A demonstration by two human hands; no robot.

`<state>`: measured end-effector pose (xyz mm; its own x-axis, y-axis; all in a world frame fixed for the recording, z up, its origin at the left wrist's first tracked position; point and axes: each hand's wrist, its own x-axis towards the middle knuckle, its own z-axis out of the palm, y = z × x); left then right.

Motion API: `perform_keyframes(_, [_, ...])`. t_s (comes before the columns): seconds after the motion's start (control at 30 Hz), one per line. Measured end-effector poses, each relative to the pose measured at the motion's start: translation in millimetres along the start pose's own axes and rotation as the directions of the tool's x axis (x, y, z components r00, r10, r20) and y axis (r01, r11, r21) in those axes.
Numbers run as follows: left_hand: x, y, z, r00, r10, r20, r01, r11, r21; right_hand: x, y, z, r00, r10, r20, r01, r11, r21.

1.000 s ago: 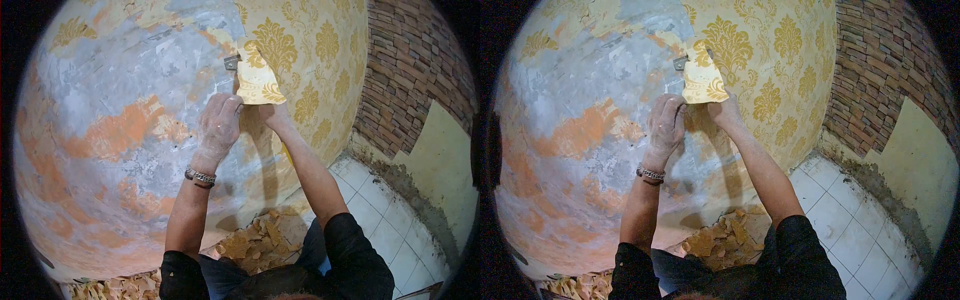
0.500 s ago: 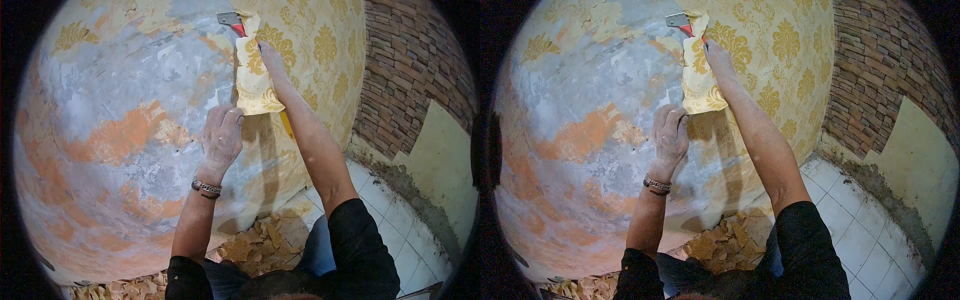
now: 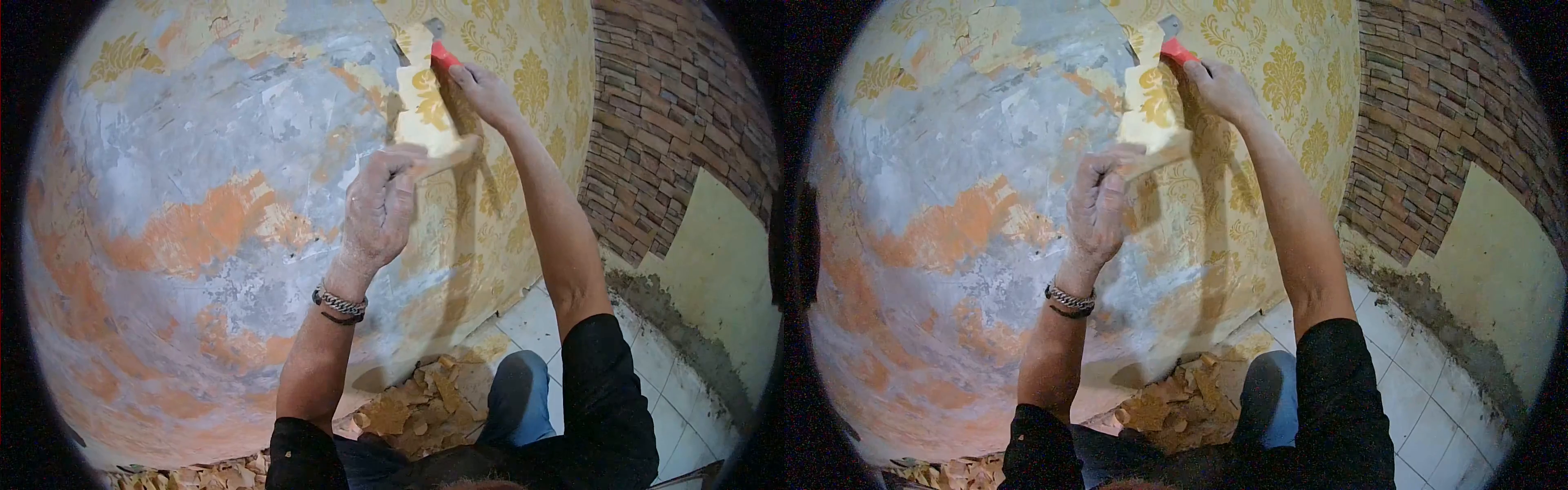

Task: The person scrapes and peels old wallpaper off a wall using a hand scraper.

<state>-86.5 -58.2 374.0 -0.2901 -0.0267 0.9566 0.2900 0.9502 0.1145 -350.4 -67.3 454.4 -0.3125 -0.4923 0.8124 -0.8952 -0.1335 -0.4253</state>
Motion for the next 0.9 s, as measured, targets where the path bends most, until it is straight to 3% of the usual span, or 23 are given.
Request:
perform_keyframes(0.03, [-4.1,0.2,-0.6,0.993,-0.103,-0.050,0.102,0.995,-0.011,10.8,-6.2,1.1,0.997,-0.066,-0.038,0.066,0.998,-0.018])
perform_keyframes(0.13, [-9.5,-0.1,-4.5,0.970,-0.187,-0.153,0.201,0.976,0.083,31.3,-44.6,-2.8,0.988,-0.149,-0.050,0.146,0.988,-0.058])
perform_keyframes(0.27, [-28.7,-11.6,-9.7,0.969,-0.105,-0.224,0.138,0.981,0.137,53.9,-51.9,7.3,0.976,-0.201,-0.088,0.190,0.975,-0.116])
perform_keyframes(0.33, [-39.9,-12.8,-10.1,0.944,-0.195,-0.265,0.236,0.963,0.131,59.4,-35.8,11.9,0.890,-0.418,-0.183,0.373,0.897,-0.236])
perform_keyframes(0.37, [-44.7,-14.8,-10.5,0.945,-0.193,-0.265,0.234,0.963,0.132,57.5,-40.9,8.8,0.889,-0.419,-0.184,0.374,0.897,-0.237])
perform_keyframes(0.43, [-57.0,-18.9,-13.1,0.944,-0.294,-0.147,0.322,0.917,0.235,47.7,-56.7,-1.2,0.983,-0.176,-0.042,0.165,0.967,-0.194])
perform_keyframes(0.47, [-64.7,-19.8,-16.2,0.944,-0.295,-0.148,0.323,0.917,0.232,48.3,-49.2,1.0,0.983,-0.177,-0.040,0.166,0.966,-0.198])
perform_keyframes(0.53, [-85.0,-20.8,-24.5,0.972,-0.215,0.093,0.168,0.916,0.364,53.8,-28.1,5.3,0.966,-0.247,-0.082,0.226,0.952,-0.208])
perform_keyframes(0.6, [-149.2,-32.6,-21.7,0.848,-0.229,0.477,-0.194,0.704,0.684,54.1,-28.9,1.6,0.978,-0.187,-0.096,0.170,0.972,-0.163])
perform_keyframes(0.63, [-161.7,-29.5,-21.1,0.746,-0.381,0.547,0.091,0.871,0.483,53.6,-29.2,0.5,0.988,-0.117,-0.104,0.105,0.988,-0.116])
perform_keyframes(0.67, [-172.5,-26.3,-19.5,0.601,-0.467,0.648,0.405,0.878,0.257,58.2,-29.6,-0.3,0.987,-0.120,-0.105,0.107,0.987,-0.119])
perform_keyframes(0.77, [-215.7,-16.9,-16.8,0.643,-0.424,0.637,0.326,0.905,0.274,70.1,-32.9,1.7,0.971,-0.226,-0.077,0.211,0.964,-0.163])
perform_keyframes(0.8, [-217.0,-17.8,-17.9,0.644,-0.423,0.638,0.326,0.906,0.272,70.3,-35.0,5.8,0.966,-0.225,-0.131,0.205,0.968,-0.145])
perform_keyframes(0.87, [-214.7,-16.9,-22.1,0.735,-0.368,0.569,0.233,0.926,0.299,72.0,-39.9,12.4,0.957,-0.224,-0.184,0.203,0.971,-0.127])
perform_keyframes(0.9, [-209.5,-17.4,-24.4,0.736,-0.371,0.567,0.233,0.924,0.302,73.6,-43.2,16.1,0.909,-0.325,-0.262,0.321,0.945,-0.060])
